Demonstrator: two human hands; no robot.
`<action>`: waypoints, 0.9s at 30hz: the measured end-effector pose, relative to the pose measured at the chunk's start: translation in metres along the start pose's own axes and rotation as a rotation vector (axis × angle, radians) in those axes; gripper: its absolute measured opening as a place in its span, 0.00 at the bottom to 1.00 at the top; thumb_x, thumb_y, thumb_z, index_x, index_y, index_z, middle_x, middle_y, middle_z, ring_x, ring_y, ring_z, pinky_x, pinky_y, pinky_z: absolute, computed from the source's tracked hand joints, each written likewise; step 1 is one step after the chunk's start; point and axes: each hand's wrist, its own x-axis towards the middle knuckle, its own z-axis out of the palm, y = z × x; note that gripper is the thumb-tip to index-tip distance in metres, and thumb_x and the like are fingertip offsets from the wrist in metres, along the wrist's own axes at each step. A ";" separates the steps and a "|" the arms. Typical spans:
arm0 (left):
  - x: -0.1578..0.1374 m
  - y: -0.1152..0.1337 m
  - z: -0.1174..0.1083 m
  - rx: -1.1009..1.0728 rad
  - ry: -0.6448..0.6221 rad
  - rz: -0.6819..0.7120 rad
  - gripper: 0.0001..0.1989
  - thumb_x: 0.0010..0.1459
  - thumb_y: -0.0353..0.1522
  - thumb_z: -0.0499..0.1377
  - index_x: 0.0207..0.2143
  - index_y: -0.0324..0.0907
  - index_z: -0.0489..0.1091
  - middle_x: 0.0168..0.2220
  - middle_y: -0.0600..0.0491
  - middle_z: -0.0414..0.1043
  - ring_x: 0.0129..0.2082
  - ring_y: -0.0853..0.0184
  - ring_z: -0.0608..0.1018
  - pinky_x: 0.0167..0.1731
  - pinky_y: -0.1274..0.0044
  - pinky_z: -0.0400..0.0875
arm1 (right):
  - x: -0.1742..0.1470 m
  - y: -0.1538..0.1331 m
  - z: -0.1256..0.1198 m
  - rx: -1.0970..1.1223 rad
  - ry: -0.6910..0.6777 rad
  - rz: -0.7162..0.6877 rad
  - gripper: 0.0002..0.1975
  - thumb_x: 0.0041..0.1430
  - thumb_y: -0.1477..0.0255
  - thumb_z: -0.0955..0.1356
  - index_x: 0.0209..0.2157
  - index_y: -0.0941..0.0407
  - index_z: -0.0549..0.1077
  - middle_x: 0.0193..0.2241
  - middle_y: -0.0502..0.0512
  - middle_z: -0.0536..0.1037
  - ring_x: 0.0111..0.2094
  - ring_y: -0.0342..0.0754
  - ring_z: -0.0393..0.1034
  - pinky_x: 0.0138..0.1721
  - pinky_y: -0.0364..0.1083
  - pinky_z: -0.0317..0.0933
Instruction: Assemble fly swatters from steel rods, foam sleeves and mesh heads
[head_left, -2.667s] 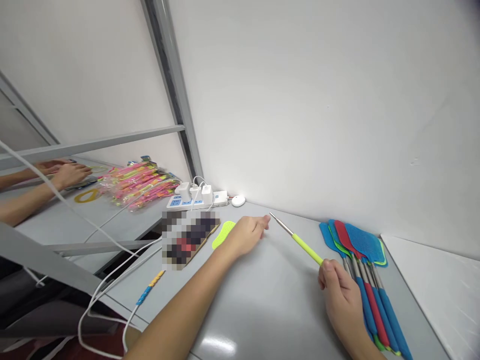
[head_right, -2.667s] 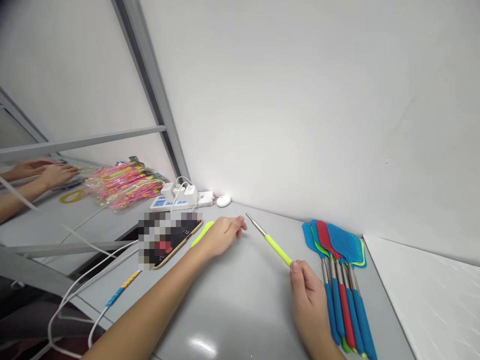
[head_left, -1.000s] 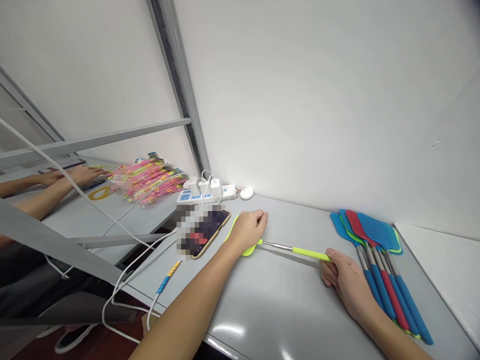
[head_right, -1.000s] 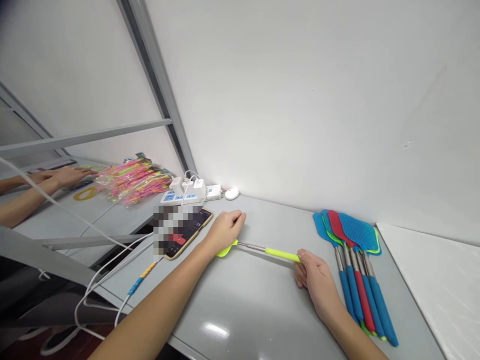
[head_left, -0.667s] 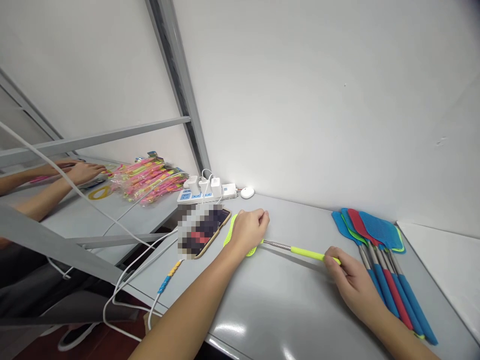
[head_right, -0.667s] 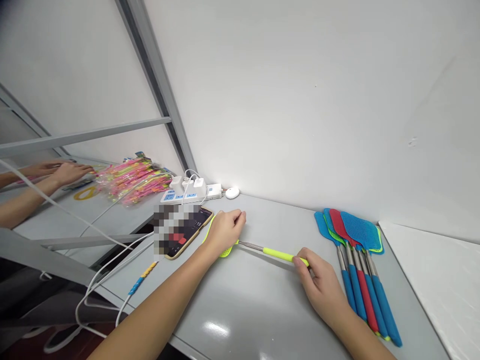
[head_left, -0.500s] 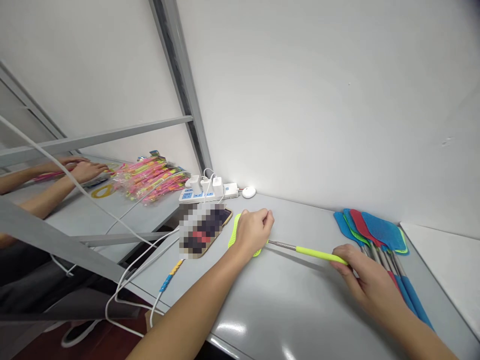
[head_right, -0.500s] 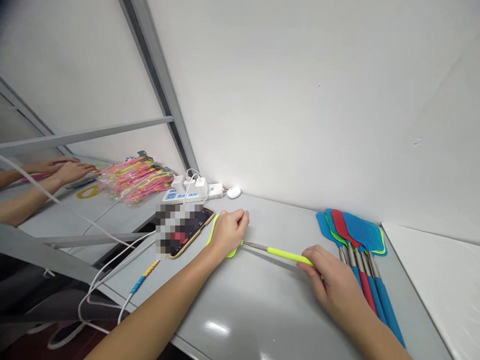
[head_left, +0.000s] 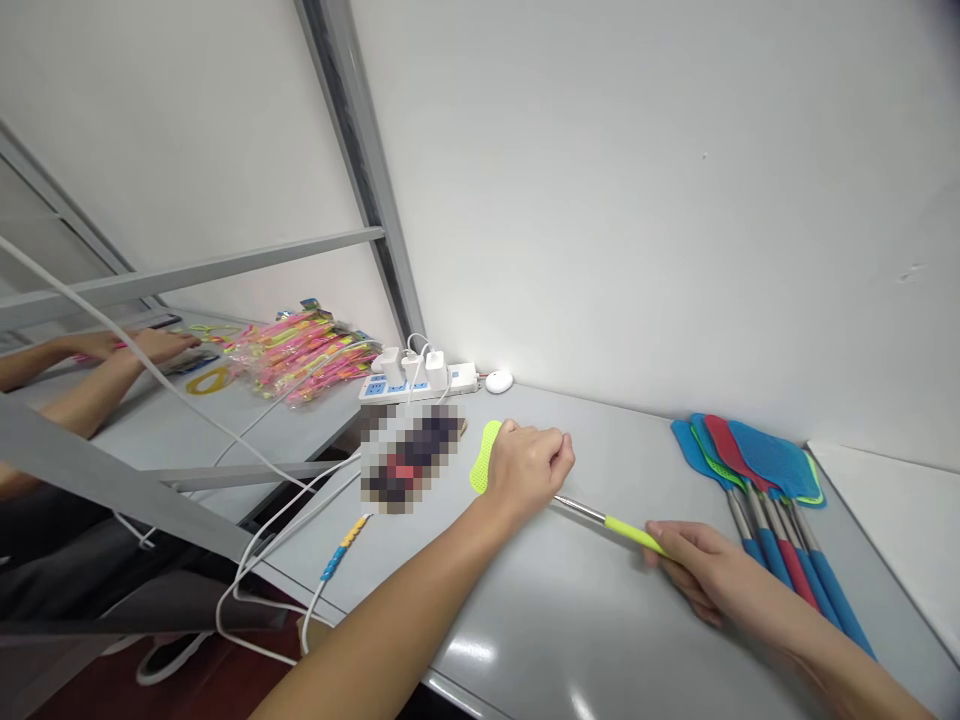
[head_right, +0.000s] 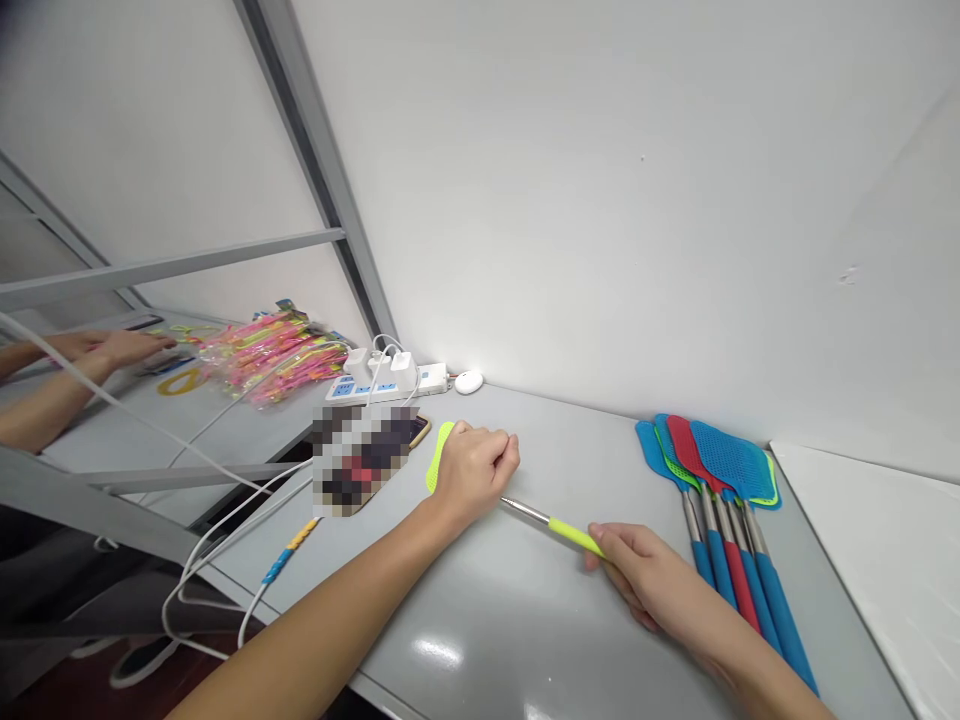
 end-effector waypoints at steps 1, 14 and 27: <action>0.000 0.001 0.002 -0.008 0.000 0.016 0.20 0.64 0.32 0.48 0.17 0.41 0.53 0.14 0.59 0.56 0.17 0.71 0.57 0.29 0.72 0.47 | 0.000 -0.001 0.002 0.023 -0.054 0.015 0.27 0.64 0.48 0.55 0.34 0.54 0.70 0.16 0.42 0.53 0.18 0.42 0.46 0.21 0.42 0.49; 0.009 -0.011 -0.001 -0.229 0.183 -0.179 0.08 0.64 0.36 0.50 0.38 0.44 0.66 0.40 0.49 0.73 0.43 0.61 0.71 0.46 0.68 0.56 | 0.011 0.007 0.020 -0.765 0.311 -0.470 0.16 0.69 0.58 0.55 0.40 0.49 0.69 0.28 0.50 0.77 0.30 0.51 0.72 0.30 0.45 0.55; 0.006 -0.027 0.017 -0.583 0.350 -0.507 0.19 0.67 0.41 0.45 0.23 0.44 0.51 0.20 0.59 0.51 0.20 0.70 0.58 0.22 0.77 0.53 | 0.000 -0.012 0.037 -0.037 0.009 -0.195 0.20 0.65 0.55 0.61 0.30 0.55 0.71 0.18 0.45 0.61 0.20 0.40 0.54 0.23 0.41 0.49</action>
